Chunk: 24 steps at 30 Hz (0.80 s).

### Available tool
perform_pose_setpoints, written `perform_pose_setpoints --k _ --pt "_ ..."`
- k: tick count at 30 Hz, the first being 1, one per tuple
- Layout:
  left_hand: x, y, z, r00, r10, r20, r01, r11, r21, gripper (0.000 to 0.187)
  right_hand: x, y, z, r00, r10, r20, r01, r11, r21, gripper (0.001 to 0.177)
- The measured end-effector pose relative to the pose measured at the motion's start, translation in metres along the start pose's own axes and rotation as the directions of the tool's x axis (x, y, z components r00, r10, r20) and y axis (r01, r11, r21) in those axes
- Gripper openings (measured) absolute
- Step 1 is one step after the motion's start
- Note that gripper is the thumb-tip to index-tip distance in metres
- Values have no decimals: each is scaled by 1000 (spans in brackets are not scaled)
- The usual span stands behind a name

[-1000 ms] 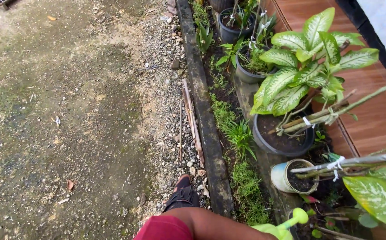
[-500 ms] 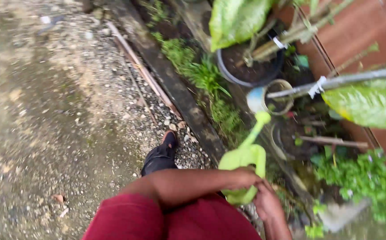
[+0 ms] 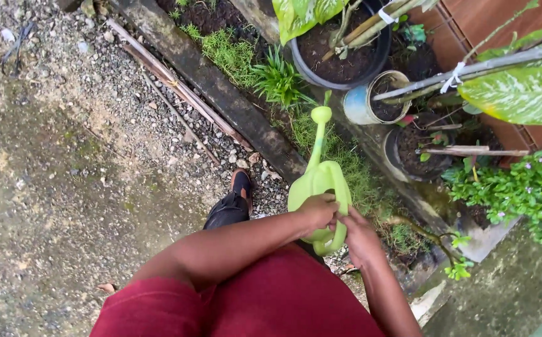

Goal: Watering various potted plants and a garden bed using a green watering can.

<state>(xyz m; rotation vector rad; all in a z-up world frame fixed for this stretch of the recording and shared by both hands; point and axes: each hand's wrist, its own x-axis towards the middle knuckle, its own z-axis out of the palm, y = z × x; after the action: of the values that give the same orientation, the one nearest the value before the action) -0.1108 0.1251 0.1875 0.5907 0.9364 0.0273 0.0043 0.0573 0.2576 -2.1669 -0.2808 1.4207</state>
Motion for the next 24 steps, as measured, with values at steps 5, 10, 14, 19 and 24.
perform_pose_setpoints --k 5,10,14,19,24 --pt "9 -15 -1 1000 -10 -28 11 999 33 41 4 22 -5 999 37 26 -38 999 7 43" --pt "0 -23 13 998 -62 18 60 994 91 32 -13 42 -13 993 113 -44 -110 992 69 47" --pt "7 -25 43 941 -338 -25 329 896 297 50 -63 -8 8 901 380 -210 -427 863 -272 70" --pt "1 -34 80 926 -365 95 225 737 637 44 -74 32 -17 901 395 -177 -376 917 135 46" --pt "-7 -43 124 895 -420 149 166 626 762 33 -91 60 -44 856 455 -243 -356 862 361 45"
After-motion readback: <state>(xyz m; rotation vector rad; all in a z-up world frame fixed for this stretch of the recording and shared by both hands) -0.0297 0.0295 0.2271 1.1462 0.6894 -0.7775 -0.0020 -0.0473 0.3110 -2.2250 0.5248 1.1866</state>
